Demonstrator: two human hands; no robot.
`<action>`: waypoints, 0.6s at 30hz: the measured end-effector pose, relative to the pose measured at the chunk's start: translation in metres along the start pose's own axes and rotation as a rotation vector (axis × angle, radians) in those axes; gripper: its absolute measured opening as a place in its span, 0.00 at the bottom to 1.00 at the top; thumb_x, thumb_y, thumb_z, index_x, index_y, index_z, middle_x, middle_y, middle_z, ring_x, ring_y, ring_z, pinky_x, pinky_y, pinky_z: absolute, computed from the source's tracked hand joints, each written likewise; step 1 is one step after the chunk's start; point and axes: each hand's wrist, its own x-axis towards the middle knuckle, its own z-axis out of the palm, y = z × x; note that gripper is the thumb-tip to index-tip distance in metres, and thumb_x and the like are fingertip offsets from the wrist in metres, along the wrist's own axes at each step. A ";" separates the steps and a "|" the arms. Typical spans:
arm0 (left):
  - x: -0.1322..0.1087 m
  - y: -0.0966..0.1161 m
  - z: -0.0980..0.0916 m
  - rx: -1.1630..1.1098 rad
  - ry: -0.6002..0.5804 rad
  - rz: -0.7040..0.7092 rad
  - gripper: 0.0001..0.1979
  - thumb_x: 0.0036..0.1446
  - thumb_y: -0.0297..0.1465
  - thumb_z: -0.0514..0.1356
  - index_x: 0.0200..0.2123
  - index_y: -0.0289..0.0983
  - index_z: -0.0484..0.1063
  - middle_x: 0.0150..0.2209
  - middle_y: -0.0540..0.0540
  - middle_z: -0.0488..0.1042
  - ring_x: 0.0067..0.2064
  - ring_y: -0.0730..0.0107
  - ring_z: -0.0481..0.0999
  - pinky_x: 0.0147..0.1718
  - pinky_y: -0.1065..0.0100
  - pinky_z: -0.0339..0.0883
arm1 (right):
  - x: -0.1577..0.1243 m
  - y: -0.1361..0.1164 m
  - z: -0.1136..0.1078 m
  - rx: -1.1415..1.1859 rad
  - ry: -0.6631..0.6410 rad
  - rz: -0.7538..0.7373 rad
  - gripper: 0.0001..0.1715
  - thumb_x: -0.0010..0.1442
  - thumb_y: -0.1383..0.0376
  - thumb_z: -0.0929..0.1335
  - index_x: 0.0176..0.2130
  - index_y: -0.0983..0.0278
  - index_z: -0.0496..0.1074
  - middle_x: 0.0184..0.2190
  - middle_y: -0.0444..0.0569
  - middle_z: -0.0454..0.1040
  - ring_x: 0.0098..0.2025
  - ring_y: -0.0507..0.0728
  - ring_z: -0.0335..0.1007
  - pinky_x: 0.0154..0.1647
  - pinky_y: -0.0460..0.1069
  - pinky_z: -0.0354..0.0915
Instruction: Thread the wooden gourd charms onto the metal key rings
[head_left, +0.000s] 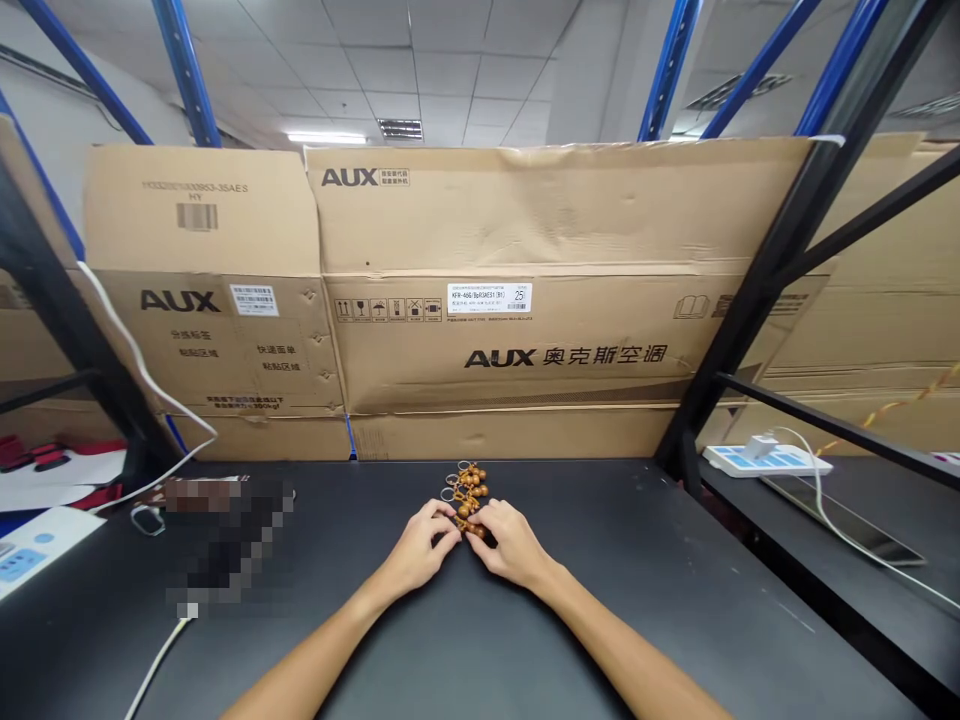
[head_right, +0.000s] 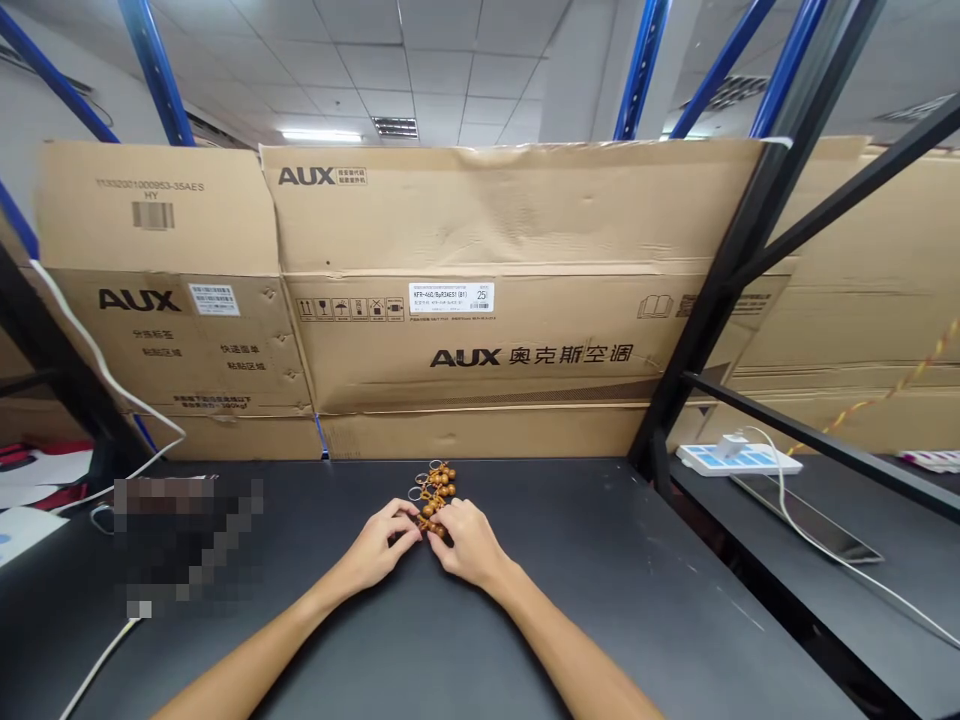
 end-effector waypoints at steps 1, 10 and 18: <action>0.000 0.000 0.000 -0.002 -0.009 0.013 0.14 0.62 0.36 0.54 0.30 0.38 0.77 0.45 0.44 0.70 0.44 0.65 0.72 0.47 0.66 0.64 | 0.000 0.001 0.001 -0.031 0.009 0.022 0.01 0.57 0.67 0.66 0.32 0.63 0.68 0.26 0.46 0.71 0.29 0.55 0.63 0.33 0.49 0.58; 0.001 -0.002 0.001 0.020 0.003 -0.008 0.23 0.62 0.38 0.53 0.18 0.37 0.75 0.42 0.44 0.72 0.41 0.65 0.73 0.45 0.67 0.64 | 0.001 -0.004 -0.006 0.013 -0.016 -0.102 0.03 0.60 0.67 0.65 0.37 0.63 0.69 0.29 0.47 0.72 0.31 0.54 0.64 0.35 0.49 0.58; -0.001 0.004 -0.004 -0.023 -0.037 0.064 0.17 0.62 0.34 0.52 0.27 0.37 0.76 0.46 0.44 0.68 0.41 0.68 0.72 0.46 0.68 0.64 | 0.000 0.000 0.000 -0.034 0.012 0.024 0.03 0.57 0.66 0.66 0.31 0.63 0.68 0.25 0.47 0.71 0.29 0.55 0.62 0.33 0.49 0.56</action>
